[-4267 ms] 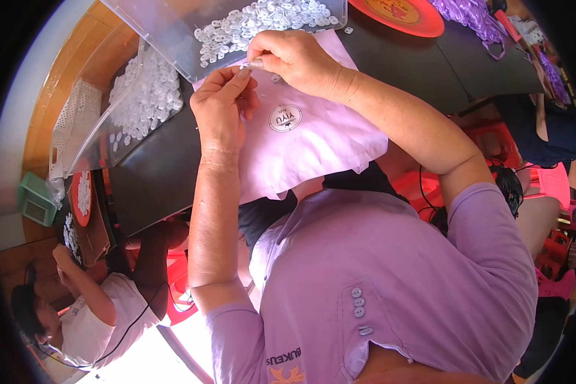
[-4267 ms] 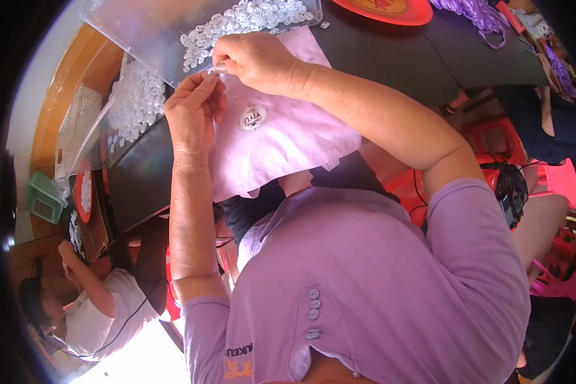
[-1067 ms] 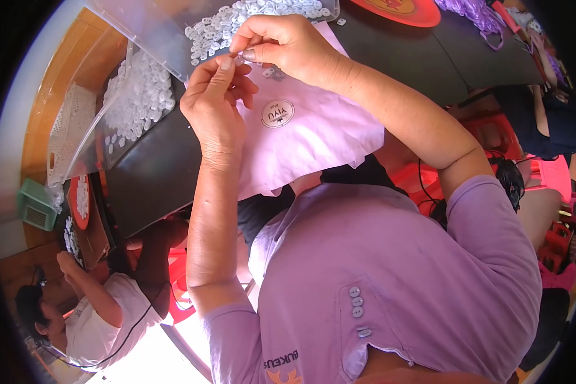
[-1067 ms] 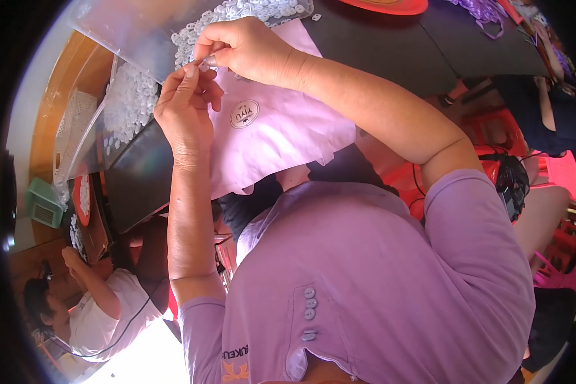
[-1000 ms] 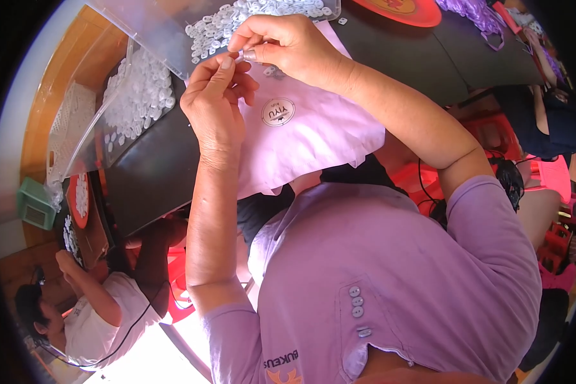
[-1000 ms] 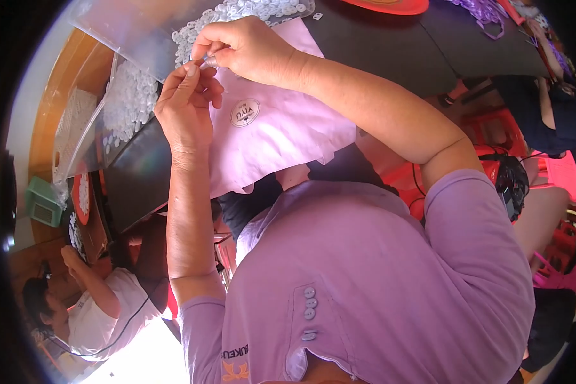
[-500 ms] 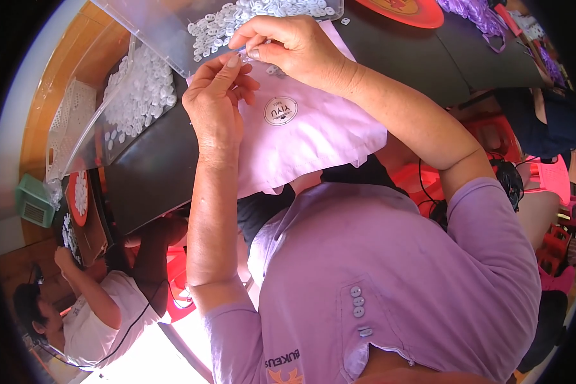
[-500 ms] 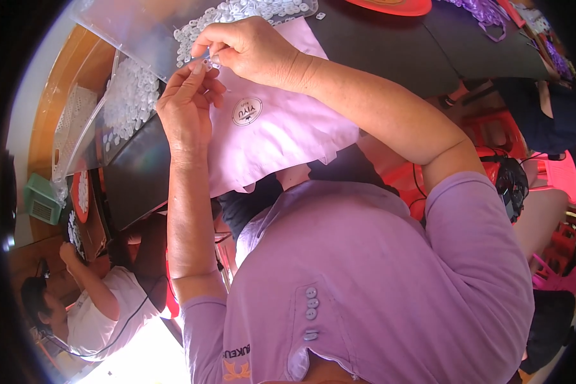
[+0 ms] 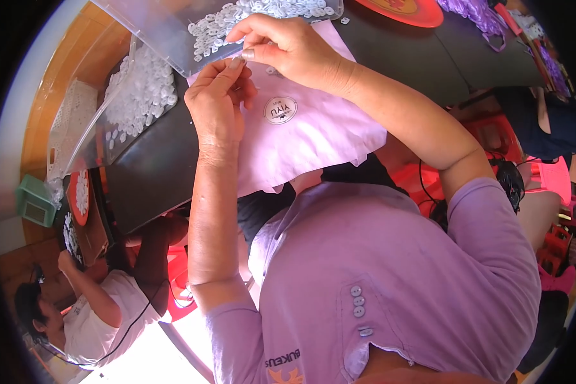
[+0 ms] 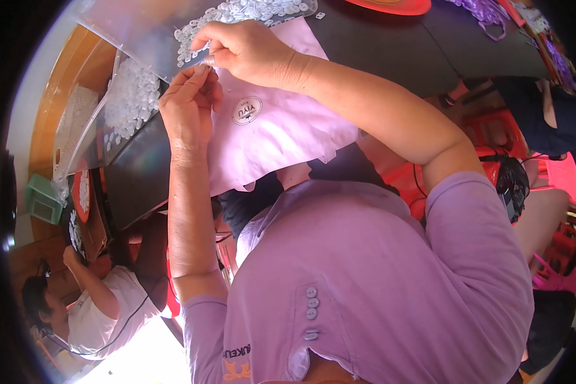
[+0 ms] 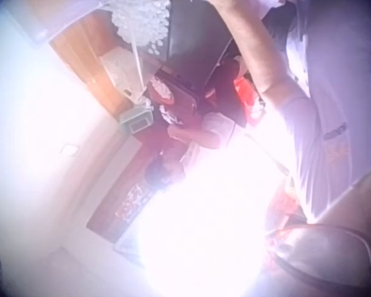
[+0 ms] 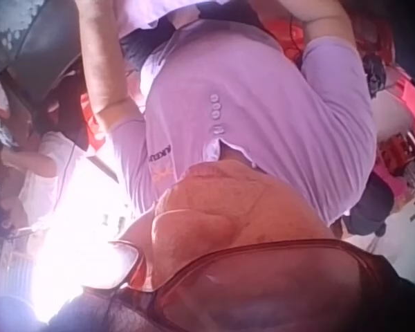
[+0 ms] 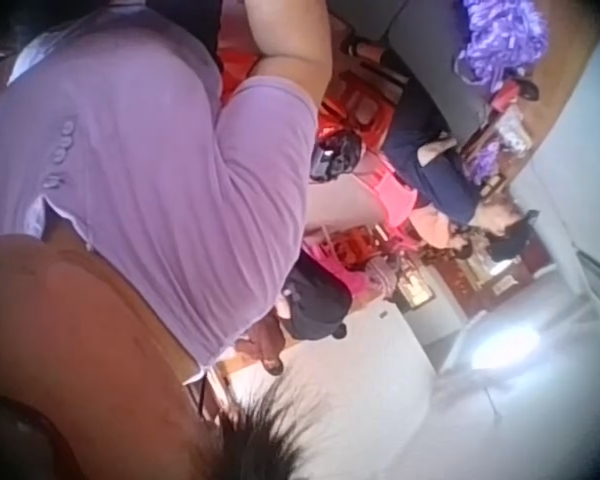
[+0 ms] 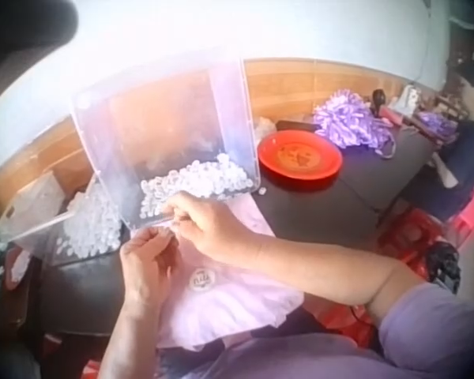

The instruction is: The recorder is sorting small white plastic garment accessories from a large bin.

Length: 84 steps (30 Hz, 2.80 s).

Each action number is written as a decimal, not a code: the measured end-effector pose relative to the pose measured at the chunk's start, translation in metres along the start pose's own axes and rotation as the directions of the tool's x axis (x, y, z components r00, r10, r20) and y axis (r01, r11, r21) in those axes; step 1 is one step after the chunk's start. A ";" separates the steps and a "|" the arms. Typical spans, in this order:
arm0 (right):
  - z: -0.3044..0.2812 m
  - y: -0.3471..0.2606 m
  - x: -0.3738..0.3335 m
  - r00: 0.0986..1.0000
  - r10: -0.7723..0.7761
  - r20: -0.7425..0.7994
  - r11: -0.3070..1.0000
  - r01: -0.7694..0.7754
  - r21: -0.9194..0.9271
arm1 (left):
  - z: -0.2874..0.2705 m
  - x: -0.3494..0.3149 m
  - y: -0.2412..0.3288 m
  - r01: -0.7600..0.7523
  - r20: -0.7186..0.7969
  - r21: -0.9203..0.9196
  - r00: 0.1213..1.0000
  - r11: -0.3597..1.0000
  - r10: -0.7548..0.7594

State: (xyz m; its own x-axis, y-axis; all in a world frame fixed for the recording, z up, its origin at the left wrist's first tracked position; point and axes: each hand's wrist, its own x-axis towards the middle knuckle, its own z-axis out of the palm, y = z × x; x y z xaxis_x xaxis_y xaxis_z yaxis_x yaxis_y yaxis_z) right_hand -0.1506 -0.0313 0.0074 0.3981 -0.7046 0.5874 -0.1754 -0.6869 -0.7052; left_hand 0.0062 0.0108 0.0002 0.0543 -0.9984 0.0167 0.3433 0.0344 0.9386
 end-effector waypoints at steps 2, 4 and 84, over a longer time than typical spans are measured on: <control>-0.002 0.002 0.001 1.000 -0.004 -0.023 1.000 0.004 -0.009 | -0.001 -0.001 0.001 0.007 0.000 -0.021 1.000 1.000 -0.007; -0.004 0.006 0.002 0.999 -0.008 -0.048 1.000 0.007 -0.019 | -0.003 0.000 0.002 0.032 -0.003 -0.045 0.999 0.998 -0.032; -0.060 0.062 0.062 0.935 0.295 0.198 0.642 -0.041 -0.765 | 0.000 0.002 0.001 0.154 -0.041 -0.020 0.987 0.988 -0.155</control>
State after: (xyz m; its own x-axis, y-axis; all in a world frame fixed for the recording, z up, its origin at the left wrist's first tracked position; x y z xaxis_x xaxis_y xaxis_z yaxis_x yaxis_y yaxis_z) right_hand -0.1908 -0.1284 0.0235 0.4987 -0.8260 0.2627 -0.8179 -0.5488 -0.1731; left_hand 0.0071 0.0087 0.0014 0.0388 -0.9890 -0.1429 0.3664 -0.1190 0.9228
